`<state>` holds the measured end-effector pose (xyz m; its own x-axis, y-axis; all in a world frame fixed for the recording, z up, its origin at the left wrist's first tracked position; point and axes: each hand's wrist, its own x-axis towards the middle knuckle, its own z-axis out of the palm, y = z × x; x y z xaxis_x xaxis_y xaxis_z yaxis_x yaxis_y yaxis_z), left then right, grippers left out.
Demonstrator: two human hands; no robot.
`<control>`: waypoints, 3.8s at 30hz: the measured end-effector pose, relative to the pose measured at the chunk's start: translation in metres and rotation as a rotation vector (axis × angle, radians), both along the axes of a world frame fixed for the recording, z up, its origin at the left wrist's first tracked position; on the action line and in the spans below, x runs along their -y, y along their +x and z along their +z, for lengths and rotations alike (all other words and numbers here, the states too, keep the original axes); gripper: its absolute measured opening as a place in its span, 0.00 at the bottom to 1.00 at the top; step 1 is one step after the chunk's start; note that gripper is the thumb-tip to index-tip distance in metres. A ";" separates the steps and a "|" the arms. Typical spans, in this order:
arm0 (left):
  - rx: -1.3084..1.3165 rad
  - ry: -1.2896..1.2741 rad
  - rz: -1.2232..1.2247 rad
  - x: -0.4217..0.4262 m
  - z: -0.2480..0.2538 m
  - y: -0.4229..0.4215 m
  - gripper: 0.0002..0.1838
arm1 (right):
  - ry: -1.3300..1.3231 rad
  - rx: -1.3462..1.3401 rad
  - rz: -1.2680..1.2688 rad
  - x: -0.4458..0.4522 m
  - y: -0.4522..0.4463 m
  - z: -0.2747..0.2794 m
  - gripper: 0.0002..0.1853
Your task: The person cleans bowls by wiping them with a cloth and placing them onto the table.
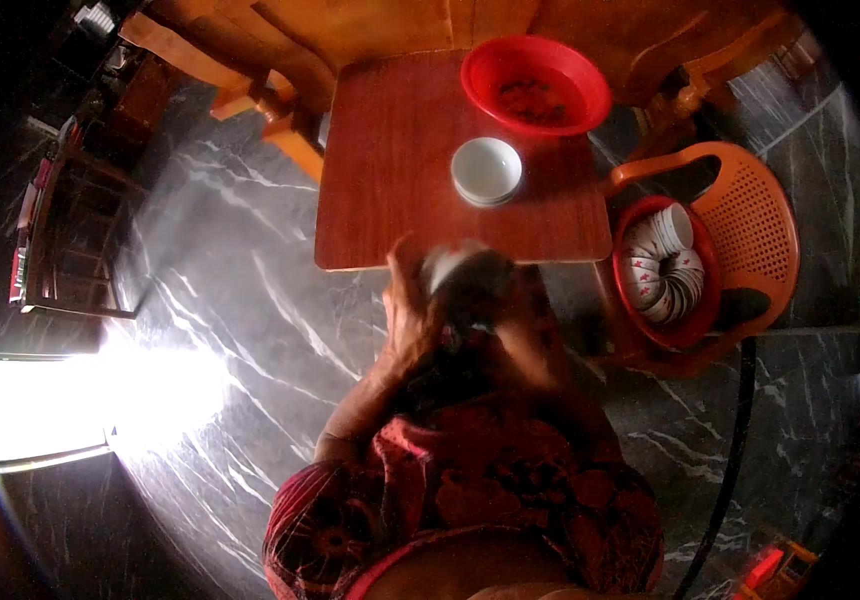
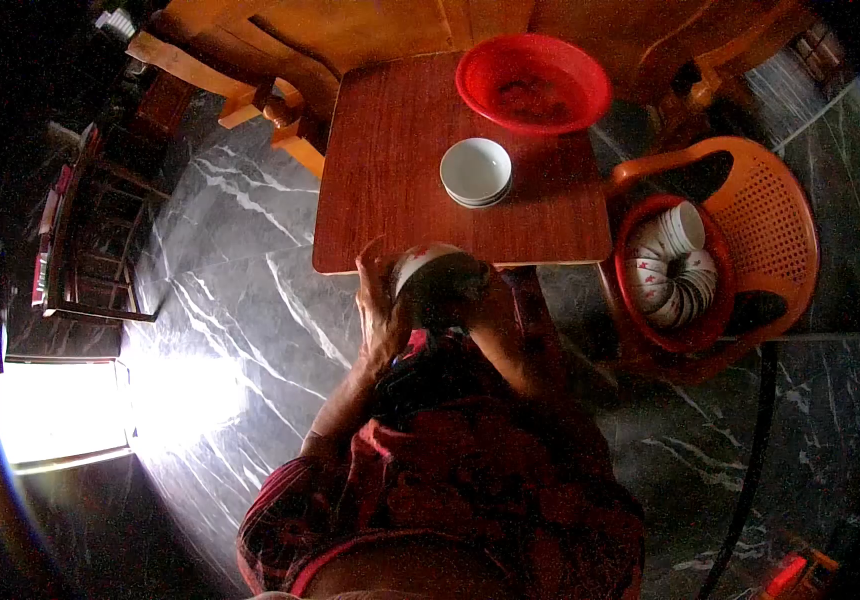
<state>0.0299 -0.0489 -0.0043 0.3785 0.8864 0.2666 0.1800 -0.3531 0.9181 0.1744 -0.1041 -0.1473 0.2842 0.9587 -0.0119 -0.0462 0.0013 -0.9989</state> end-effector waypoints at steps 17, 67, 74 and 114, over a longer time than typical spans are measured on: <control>-0.299 -0.123 -0.119 0.002 -0.028 -0.001 0.38 | 0.287 0.696 0.261 -0.006 0.018 0.142 0.25; 0.334 0.010 -0.005 0.006 -0.017 0.012 0.47 | -0.083 -0.374 -0.193 0.012 -0.012 0.070 0.17; 0.157 0.045 0.026 0.003 -0.004 0.005 0.39 | -0.079 0.145 0.056 0.006 0.014 0.100 0.20; -0.218 0.281 -0.251 0.007 0.016 0.013 0.32 | 0.507 1.087 -0.011 0.005 0.023 0.141 0.23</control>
<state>0.0425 -0.0557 0.0116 0.6470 0.6641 0.3747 0.2356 -0.6415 0.7300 0.1972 -0.1092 -0.0059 -0.0806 0.7826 0.6173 0.8238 0.4010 -0.4008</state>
